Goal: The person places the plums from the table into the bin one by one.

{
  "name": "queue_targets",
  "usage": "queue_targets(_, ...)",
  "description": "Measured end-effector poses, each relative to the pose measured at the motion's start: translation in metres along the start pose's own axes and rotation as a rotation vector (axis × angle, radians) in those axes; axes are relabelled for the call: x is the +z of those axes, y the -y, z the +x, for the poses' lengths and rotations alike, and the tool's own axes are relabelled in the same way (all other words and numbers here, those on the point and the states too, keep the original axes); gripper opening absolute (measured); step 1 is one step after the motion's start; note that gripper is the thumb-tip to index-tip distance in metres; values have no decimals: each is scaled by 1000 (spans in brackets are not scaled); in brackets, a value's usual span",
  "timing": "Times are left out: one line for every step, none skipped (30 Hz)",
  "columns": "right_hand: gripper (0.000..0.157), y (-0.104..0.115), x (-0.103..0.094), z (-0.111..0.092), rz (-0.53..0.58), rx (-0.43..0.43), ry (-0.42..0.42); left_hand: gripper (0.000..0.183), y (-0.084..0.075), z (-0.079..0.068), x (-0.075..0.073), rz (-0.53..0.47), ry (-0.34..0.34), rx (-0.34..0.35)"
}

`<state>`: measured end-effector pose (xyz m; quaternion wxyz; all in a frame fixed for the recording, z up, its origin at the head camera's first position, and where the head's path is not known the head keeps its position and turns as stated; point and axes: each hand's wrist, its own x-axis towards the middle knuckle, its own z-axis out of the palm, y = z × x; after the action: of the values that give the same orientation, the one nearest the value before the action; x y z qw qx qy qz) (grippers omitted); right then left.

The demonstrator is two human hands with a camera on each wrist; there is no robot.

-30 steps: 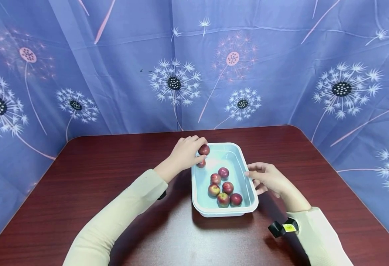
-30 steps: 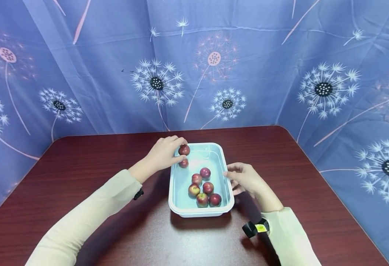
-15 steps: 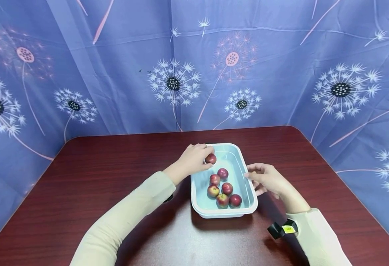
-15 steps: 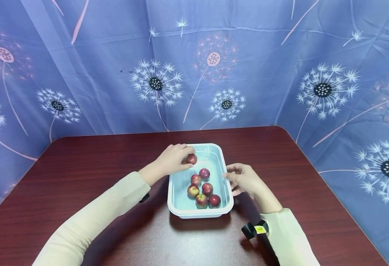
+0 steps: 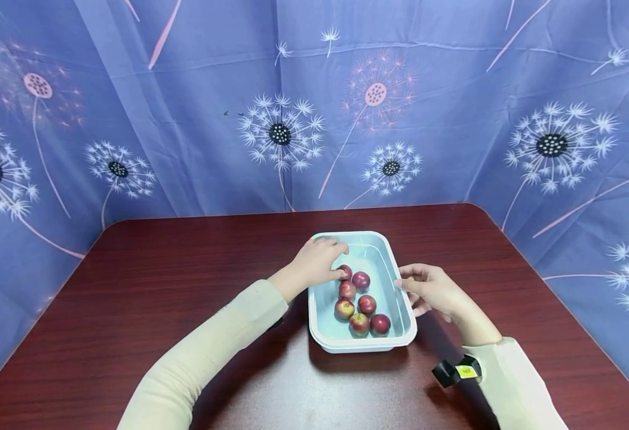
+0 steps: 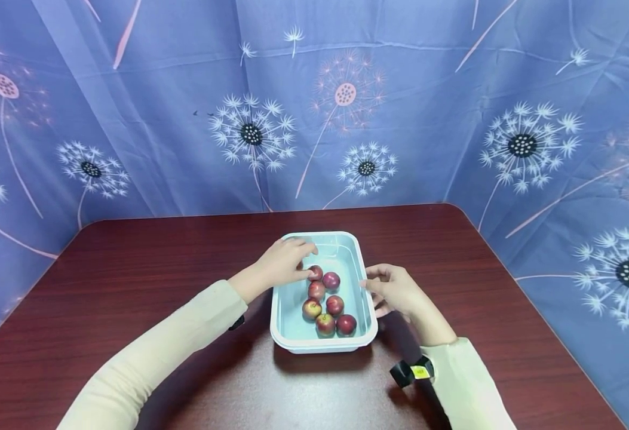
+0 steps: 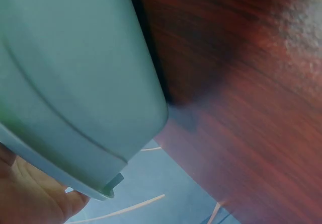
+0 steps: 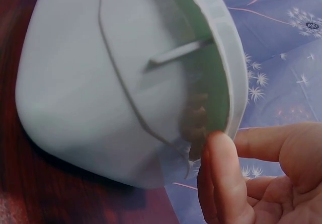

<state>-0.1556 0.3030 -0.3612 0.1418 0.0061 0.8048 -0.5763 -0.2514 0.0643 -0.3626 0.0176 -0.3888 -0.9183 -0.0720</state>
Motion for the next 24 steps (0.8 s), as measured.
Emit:
queue_targets(48, 0, 0, 0, -1, -1, 0, 38, 0, 0, 0, -2, -1, 0)
queue_targets(48, 0, 0, 0, -3, -4, 1, 38, 0, 0, 1, -3, -4, 1)
queue_targets(48, 0, 0, 0, -2, -5, 1, 38, 1, 0, 1, -6, -9, 3)
queue_targets(48, 0, -1, 0, -1, -4, 1, 37, 1, 0, 2, -11, -14, 4)
queue_targets(48, 0, -1, 0, -2, -8, 3, 37, 2, 0, 3, -14, -19, 6)
queue_targets(49, 0, -1, 0, -1, -9, 3, 36, 2, 0, 3, -17, -26, 8)
queue_targets(49, 0, 0, 0, 0, -9, 3, 35, 2, 1, 4, -20, -33, 9)
queue_targets(49, 0, 0, 0, 0, -9, 3, 35, 3, 1, 4, -24, -39, 10)
queue_targets(49, 0, 0, 0, 0, -10, 2, 34, 3, 0, 4, -27, -44, 10)
queue_targets(49, 0, 0, 0, -1, -10, 1, 34, 3, 0, 4, -28, -49, 11)
queue_targets(49, 0, 0, 0, -1, -8, -1, 33, 4, 1, 5, -28, -53, 12)
queue_targets(48, 0, 0, 0, 0, -5, -3, 32, 4, 1, 5, -32, -57, 13)
queue_targets(48, 0, 0, 0, -4, -7, -3, 32, 4, 1, 5, -34, -60, 13)
queue_targets(48, 0, 0, 0, -5, -7, -3, 31, 4, 1, 5, -35, -64, 15)
queue_targets(48, 0, 0, 0, -4, -7, -3, 31, 4, 1, 5, -37, -66, 16)
queue_targets(48, 1, 0, 0, -2, -6, -3, 31, 5, 1, 5, -37, -70, 18)
queue_targets(49, 1, 0, 0, -1, -5, -4, 31, 5, 1, 5, -39, -73, 21)
queue_targets(49, 1, 0, 1, -1, -6, -4, 31, 5, 2, 5, -43, -77, 25)
queue_targets(49, 1, 0, 1, -2, -7, -4, 31, 6, 2, 5, -45, -80, 29)
queue_targets(49, 1, 0, 1, -2, -5, -5, 31, 6, 2, 5, -47, -83, 32)
queue_targets(49, 1, 0, 1, -2, -6, -5, 31, 6, 3, 5, -52, -87, 35)
queue_targets(49, 1, 0, 1, -3, -4, -9, 31, 6, 3, 6, -53, -90, 38)
queue_targets(49, 1, 0, 1, -7, -3, -12, 30, 7, 3, 6, -58, -93, 40)
queue_targets(49, 1, 0, 1, -9, -2, -15, 30, 7, 4, 6, -62, -95, 40)
